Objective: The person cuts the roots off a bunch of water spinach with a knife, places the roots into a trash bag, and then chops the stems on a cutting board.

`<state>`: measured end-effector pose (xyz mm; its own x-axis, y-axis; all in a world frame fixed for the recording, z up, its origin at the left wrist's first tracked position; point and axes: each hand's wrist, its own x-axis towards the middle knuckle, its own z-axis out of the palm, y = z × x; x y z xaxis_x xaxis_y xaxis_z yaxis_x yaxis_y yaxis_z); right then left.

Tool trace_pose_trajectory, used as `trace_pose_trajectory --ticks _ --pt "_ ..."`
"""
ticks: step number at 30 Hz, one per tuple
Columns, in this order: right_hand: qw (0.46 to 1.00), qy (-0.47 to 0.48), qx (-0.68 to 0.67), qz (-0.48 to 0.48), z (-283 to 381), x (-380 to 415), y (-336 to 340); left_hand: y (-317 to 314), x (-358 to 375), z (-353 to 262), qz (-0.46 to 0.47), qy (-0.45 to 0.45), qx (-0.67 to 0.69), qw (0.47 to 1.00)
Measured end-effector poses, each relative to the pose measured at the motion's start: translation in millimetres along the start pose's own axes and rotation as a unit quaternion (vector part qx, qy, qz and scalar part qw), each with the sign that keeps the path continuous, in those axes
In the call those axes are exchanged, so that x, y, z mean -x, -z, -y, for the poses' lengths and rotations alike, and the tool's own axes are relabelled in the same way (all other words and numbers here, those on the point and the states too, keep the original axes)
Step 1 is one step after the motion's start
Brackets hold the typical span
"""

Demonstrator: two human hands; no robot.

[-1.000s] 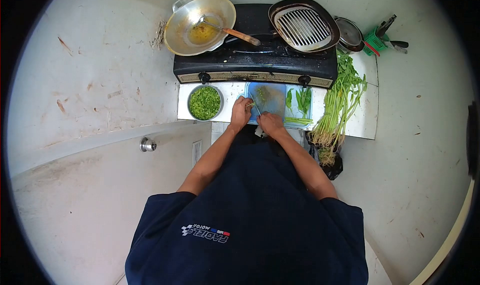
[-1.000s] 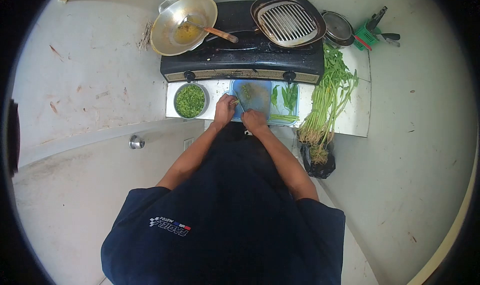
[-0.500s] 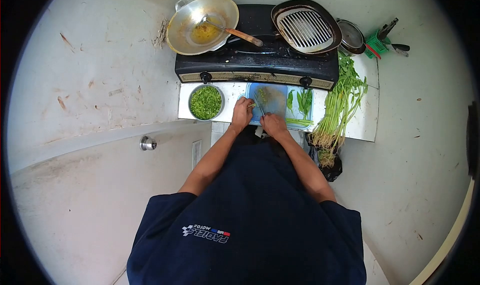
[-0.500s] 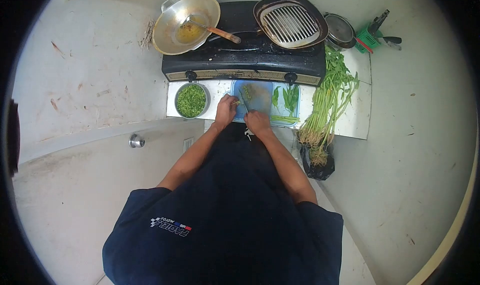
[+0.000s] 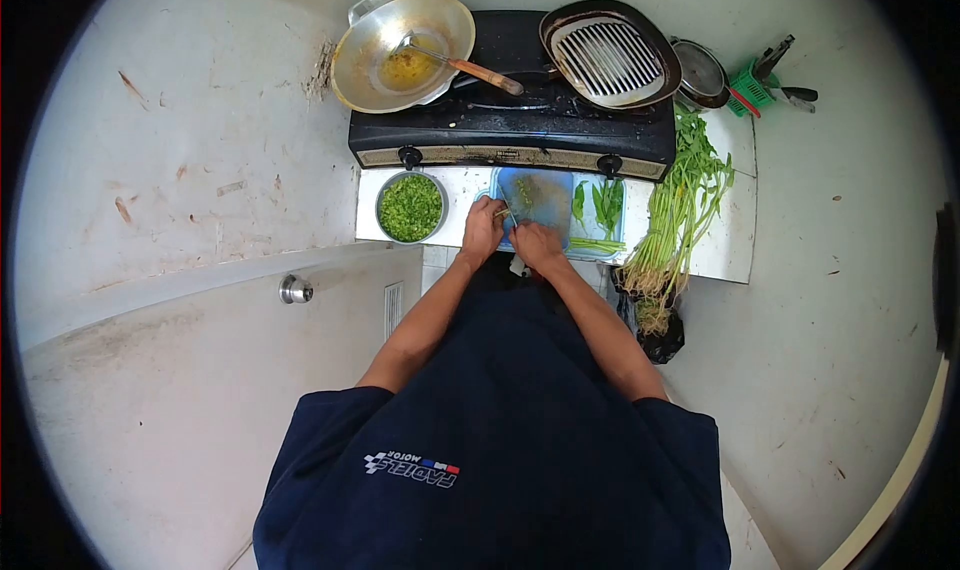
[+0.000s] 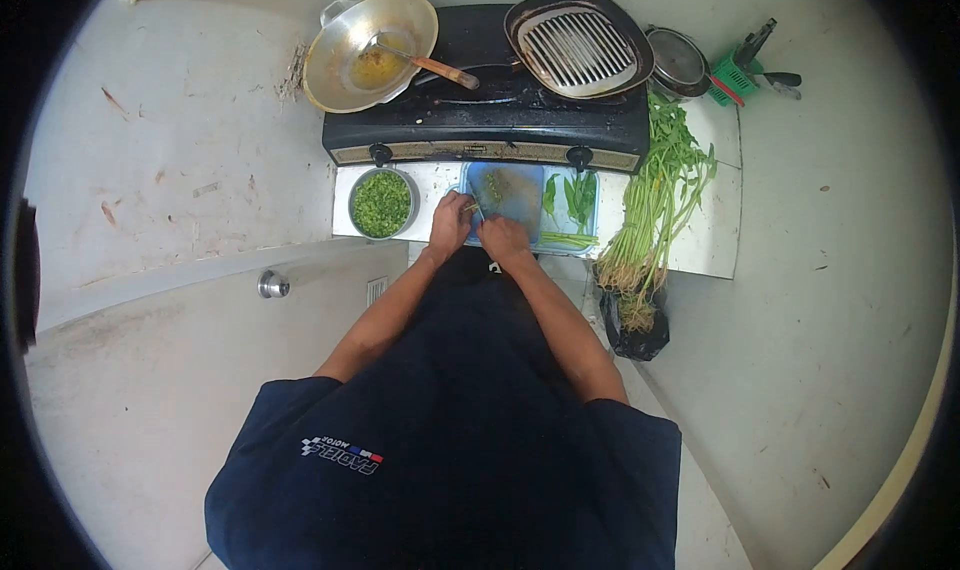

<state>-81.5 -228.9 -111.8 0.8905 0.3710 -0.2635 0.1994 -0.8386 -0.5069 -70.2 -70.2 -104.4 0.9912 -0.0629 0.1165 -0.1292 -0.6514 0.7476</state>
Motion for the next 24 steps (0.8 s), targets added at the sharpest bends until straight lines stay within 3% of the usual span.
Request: trace_pose_trajectory --ticks 8,24 --pt "1.000 0.011 0.016 0.022 -3.0 10.7 4.5 -2.9 0.7 3.4 -0.012 0.047 0.061 0.997" --pt "0.999 0.030 0.017 0.029 -19.7 33.0 3.3 -4.3 3.3 6.1 -0.017 0.018 0.026 0.999"
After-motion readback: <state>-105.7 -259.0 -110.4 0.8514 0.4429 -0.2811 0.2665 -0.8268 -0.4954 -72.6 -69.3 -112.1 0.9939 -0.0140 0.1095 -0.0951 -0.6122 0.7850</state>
